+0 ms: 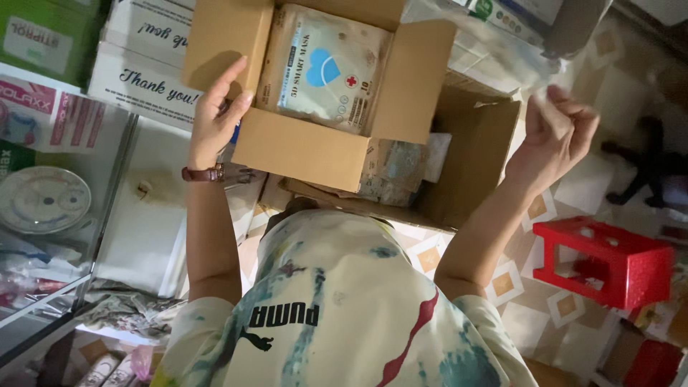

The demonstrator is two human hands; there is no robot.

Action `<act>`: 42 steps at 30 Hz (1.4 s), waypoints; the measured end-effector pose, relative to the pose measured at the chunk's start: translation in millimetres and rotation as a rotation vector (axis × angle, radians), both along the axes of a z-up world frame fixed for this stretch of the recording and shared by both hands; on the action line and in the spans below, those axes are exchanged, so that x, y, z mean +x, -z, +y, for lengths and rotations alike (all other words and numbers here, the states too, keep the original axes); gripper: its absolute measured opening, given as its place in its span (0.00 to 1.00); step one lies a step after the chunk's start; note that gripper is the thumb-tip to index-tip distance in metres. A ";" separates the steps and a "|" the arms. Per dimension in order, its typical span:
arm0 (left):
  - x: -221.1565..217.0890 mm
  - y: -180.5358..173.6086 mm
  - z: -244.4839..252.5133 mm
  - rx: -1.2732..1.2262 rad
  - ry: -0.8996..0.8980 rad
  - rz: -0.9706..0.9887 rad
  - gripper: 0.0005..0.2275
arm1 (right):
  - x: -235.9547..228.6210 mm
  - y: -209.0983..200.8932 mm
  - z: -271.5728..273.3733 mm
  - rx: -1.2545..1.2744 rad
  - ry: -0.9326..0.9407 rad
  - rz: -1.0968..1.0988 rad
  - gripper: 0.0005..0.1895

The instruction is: The person packs multiple individually wrapped face masks from a large cardboard box into smaller shipping boxes. They place the masks inside, close the flaps, and repeat the process with another box.

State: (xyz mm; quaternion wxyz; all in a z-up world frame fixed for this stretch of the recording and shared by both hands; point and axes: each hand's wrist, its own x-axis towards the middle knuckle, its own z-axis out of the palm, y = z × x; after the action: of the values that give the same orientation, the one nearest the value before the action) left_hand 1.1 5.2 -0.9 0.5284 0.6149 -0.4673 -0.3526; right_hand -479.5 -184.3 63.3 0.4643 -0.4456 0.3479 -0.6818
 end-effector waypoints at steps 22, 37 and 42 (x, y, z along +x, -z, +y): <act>1.1 -6.8 -1.2 0.062 0.007 0.023 0.24 | 196.8 -33.8 -51.2 -0.656 -0.907 1.242 0.14; 1.5 -13.7 -1.3 -0.100 0.043 -0.114 0.22 | 169.6 -43.6 -40.6 -0.535 -0.619 1.762 0.16; -0.7 -19.1 -2.1 -0.125 0.085 -0.018 0.22 | 181.4 -28.3 -31.2 -0.691 -0.837 1.898 0.15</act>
State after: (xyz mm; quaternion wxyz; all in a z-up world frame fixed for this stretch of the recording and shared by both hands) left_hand 0.5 3.0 18.2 0.5461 0.5635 -0.5188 -0.3393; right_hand -298.0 -215.5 91.6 0.0521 -0.9790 0.1750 0.0903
